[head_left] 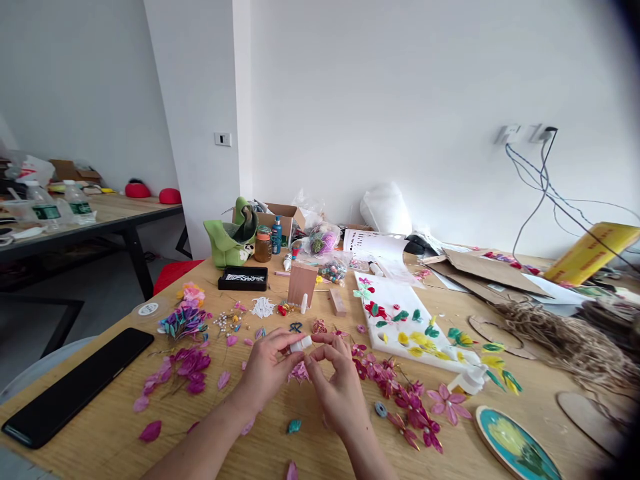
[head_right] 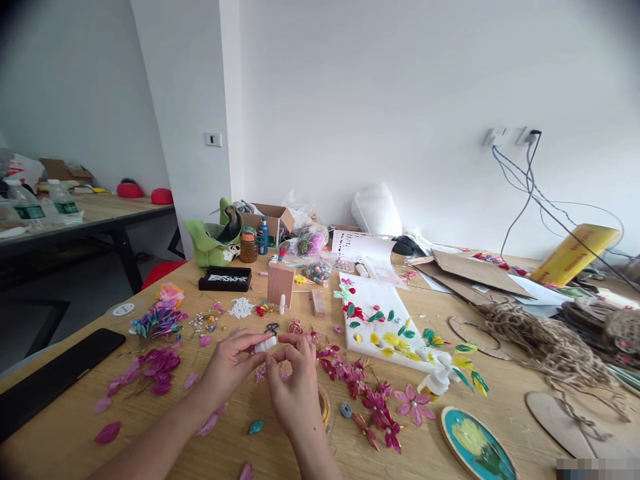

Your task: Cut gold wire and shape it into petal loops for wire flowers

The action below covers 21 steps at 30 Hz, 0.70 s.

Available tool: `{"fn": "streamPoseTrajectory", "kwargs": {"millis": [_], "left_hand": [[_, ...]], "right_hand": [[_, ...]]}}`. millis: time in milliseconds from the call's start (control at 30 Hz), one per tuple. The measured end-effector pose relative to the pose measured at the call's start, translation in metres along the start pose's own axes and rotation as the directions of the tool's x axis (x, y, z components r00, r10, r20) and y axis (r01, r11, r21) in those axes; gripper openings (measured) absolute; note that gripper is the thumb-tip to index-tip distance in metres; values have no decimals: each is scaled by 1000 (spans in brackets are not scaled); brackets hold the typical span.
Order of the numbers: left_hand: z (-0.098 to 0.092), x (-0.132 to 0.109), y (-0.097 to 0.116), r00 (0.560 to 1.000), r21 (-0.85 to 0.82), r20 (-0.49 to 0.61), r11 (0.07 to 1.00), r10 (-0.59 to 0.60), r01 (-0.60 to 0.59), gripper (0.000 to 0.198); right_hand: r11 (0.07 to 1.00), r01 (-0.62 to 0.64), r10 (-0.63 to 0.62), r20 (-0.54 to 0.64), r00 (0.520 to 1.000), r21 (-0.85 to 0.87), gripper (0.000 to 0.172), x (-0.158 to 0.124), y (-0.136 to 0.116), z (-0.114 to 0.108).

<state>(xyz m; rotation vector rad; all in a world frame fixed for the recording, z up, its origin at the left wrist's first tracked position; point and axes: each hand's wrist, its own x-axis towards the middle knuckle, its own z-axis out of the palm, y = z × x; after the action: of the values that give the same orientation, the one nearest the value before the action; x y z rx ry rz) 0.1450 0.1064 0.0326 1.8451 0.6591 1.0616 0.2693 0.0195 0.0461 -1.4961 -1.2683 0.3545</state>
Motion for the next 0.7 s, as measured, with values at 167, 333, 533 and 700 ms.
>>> {"fn": "streamPoseTrajectory", "kwargs": {"millis": [167, 333, 533, 700], "left_hand": [[-1, 3, 1, 984, -248, 73, 953, -162, 175, 32], [-4, 4, 5, 956, -322, 151, 901, -252, 289, 37], [-5, 2, 3, 944, -313, 161, 892, -289, 326, 36], [-4, 4, -5, 939, -348, 137, 872, -316, 344, 38]], "right_hand": [[997, -39, 37, 34, 999, 65, 23, 2, -2, -2], [999, -42, 40, 52, 998, 32, 21, 3, -1, -3], [1000, -5, 6, 69, 998, -13, 19, 3, 1, -6], [999, -10, 14, 120, 993, -33, 19, 3, 0, -6]]}}
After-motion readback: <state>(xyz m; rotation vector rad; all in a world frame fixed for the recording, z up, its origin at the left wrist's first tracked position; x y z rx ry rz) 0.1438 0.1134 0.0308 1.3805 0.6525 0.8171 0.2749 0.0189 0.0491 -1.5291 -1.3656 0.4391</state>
